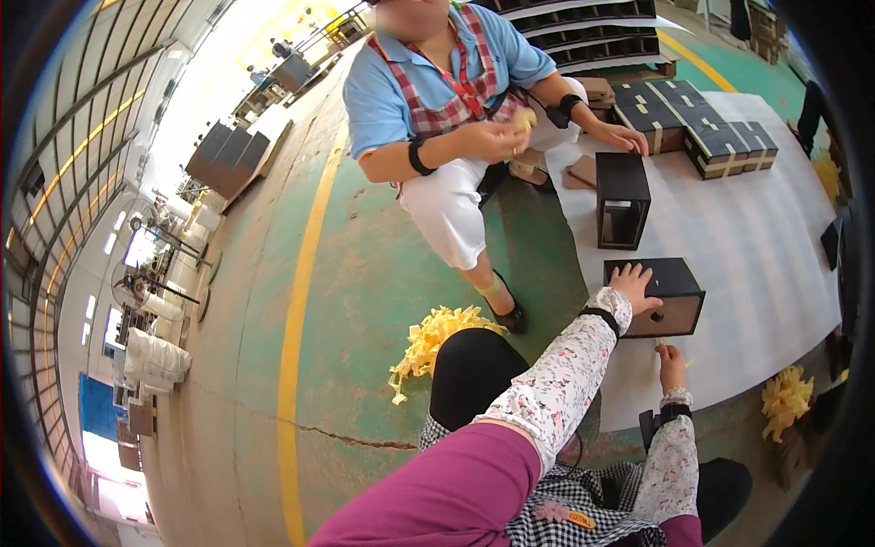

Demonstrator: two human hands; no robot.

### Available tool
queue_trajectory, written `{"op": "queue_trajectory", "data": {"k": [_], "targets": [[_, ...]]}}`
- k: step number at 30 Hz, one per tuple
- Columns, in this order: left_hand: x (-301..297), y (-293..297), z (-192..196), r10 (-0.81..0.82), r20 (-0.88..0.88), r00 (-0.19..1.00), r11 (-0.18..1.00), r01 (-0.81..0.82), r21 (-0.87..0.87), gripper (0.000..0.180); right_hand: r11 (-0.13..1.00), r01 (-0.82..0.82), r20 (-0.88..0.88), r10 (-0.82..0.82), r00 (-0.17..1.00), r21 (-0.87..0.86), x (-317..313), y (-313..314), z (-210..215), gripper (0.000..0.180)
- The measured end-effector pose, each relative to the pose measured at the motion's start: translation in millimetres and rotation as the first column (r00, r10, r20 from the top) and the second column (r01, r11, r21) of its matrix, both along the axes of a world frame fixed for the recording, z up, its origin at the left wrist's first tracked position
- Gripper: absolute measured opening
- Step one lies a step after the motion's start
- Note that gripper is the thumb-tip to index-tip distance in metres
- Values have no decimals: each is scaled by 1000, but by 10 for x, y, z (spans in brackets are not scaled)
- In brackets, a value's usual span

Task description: The person sits on the floor and assembles small black boxes by applying yellow tape to the edges. They handle the boxes one at a time, folding the tape over the corners to secure the structure, and place the finished units into a larger black container.

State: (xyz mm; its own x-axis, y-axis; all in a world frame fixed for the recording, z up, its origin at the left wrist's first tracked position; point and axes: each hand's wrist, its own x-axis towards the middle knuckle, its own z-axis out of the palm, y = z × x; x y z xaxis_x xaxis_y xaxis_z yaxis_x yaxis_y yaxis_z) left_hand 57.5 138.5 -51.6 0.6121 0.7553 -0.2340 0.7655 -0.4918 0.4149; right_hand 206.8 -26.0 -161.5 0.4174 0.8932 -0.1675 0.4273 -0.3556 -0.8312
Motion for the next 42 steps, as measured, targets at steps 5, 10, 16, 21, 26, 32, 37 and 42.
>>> {"op": "queue_trajectory", "data": {"k": [5,10,16,21,26,32,37,42], "targets": [[-2,70,-36,10,31,999,998,-8,-60,84,989,36,136,-17,991,-141,244,22,-272,31],[49,196,43,13,38,999,994,-9,-110,83,978,-157,126,174,977,-140,628,-319,-468,36],[3,92,-9,24,38,999,999,-23,-25,82,980,-198,-467,170,868,-10,-381,162,575,51],[42,-16,84,14,-10,1000,999,-14,-44,80,984,162,-691,-171,702,-79,-621,248,572,48],[6,-58,74,28,-1,1000,999,-28,-34,81,953,285,-732,-264,628,-99,-843,198,602,52],[48,-80,160,5,-12,1000,998,-6,-64,81,983,144,-580,-52,813,114,-975,197,591,64],[-31,-120,101,33,-23,999,999,-34,-36,81,977,210,-694,-168,701,-25,-855,249,744,63],[-54,-181,119,15,-28,1000,999,-16,-36,83,996,85,-752,-67,655,-15,-746,340,734,70]]}}
